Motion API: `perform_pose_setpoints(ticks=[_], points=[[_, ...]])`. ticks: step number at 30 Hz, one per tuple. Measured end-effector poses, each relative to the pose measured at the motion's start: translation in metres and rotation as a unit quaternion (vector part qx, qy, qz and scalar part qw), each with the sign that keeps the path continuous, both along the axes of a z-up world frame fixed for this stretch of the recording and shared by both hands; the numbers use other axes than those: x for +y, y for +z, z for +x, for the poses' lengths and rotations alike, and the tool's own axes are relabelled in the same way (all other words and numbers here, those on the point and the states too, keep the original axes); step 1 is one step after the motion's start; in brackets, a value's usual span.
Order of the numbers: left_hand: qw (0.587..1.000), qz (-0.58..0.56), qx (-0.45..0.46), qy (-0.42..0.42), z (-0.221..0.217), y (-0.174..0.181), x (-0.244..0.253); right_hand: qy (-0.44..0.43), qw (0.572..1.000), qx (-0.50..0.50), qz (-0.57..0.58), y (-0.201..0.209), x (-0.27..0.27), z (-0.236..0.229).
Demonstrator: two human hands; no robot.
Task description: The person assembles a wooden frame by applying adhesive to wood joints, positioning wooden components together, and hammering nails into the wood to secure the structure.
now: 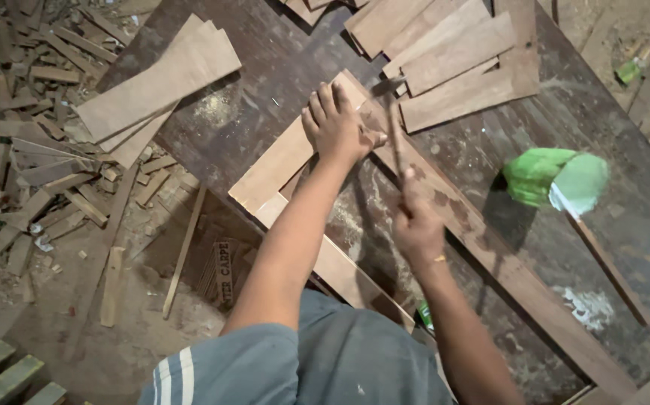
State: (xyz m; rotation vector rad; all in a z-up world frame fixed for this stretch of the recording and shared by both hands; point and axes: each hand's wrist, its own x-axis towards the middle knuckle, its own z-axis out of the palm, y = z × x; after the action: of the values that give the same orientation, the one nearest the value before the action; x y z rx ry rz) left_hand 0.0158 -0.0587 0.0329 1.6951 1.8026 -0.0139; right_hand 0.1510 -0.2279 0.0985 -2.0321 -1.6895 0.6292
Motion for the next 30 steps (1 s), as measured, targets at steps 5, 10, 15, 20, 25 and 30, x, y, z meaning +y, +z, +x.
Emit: perform_pose_setpoints(ticks=[5,10,15,20,25,30], points=[[1.000,0.003,-0.005,0.003,0.000,0.002,-0.009,0.003,0.999,-0.017,-0.032,0.041,0.014,0.018],[1.000,-0.025,-0.007,0.008,-0.001,0.009,-0.004,0.059,0.991,-0.104,-0.066,0.068,0.028,0.019],[0.999,-0.034,-0.006,0.008,-0.001,0.014,-0.002,0.035,0.969,-0.133,-0.207,0.079,0.031,0.022],[0.996,-0.085,0.000,-0.001,0.000,0.019,0.004,0.035,0.982,-0.103,-0.156,0.076,0.030,0.024],[0.995,-0.096,0.005,-0.012,-0.001,0.024,0.006,0.081,0.980,-0.129,-0.126,0.069,0.029,0.029],[0.999,-0.040,-0.010,-0.002,-0.003,0.022,-0.005,0.029,0.990,-0.056,-0.130,0.062,0.016,0.031]])
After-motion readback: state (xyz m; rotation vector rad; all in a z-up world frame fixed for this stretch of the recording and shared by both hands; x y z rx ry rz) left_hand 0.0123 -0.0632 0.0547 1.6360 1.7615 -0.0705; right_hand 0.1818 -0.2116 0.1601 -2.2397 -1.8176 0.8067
